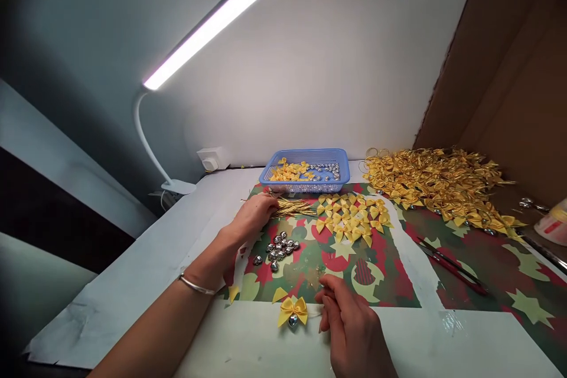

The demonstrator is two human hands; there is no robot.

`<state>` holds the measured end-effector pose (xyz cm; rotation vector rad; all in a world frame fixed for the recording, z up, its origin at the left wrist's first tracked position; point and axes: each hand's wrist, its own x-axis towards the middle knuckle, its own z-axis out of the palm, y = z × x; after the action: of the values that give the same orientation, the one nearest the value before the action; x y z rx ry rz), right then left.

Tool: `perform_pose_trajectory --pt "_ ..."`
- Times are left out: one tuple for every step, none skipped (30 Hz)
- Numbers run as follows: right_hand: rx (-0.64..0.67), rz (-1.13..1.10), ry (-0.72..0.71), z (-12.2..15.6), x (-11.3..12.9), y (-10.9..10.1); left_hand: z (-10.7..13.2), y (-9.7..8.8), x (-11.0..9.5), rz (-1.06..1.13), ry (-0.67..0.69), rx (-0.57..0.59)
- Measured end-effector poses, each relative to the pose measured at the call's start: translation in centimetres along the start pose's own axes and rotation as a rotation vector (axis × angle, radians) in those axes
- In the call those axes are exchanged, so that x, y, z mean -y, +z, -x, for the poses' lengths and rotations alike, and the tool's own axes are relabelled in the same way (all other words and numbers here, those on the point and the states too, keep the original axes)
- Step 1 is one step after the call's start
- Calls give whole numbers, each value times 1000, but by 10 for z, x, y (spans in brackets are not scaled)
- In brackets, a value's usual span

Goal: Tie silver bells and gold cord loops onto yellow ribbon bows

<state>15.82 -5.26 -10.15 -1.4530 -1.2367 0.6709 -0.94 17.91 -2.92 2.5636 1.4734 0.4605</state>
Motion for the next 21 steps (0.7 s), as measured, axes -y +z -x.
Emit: perform_pose_trajectory --pt "6 0 -10 0 0 0 0 1 0 -14 3 19" --pt "9 0 -21 -1 1 -1 0 1 0 -28 2 36" --pt "11 2 -31 -1 1 -1 0 2 0 -36 -1 44" --pt "13 4 -37 -1 1 -2 0 1 0 -40 -7 43" --pt "16 7 -42 -2 1 -2 0 1 0 -39 -13 36" --pt "19 11 -44 -2 1 -2 0 0 0 -35 -20 26" --pt "20 14 -45 -2 1 -3 0 -2 0 -26 -28 12" --pt "21 18 -46 -2 0 -3 0 -4 1 -15 -36 -3" --pt "19 23 -50 -2 0 -3 0 -7 1 0 -43 -20" --pt "16 32 -57 -3 -1 -2 0 -9 1 17 -50 -38" --pt "12 43 -67 -3 -2 -2 0 -11 0 37 -53 -57" --pt "7 55 -80 -3 -2 -2 1 -13 0 60 -54 -74" --pt "0 68 -96 -3 -3 -2 2 -14 -1 86 -53 -89" --pt "-5 78 -111 -3 -3 -2 2 -15 -2 113 -51 -101" --pt "-11 84 -126 -3 -4 -2 3 -16 -2 142 -49 -111" --pt "-14 88 -139 -3 -4 -2 3 -16 -2 171 -50 -119" --pt "-14 91 -148 -4 -4 -2 3 -16 -2 200 -53 -126" --pt "-8 92 -151 -4 -4 -3 3 -17 -1 229 -58 -136" --pt "1 93 -151 -4 -4 -3 2 -17 0 256 -64 -146" --pt "11 94 -151 -4 -3 -3 1 -18 2 281 -70 -159" --pt "18 94 -155 -5 -3 -3 0 -19 4 303 -76 -172"
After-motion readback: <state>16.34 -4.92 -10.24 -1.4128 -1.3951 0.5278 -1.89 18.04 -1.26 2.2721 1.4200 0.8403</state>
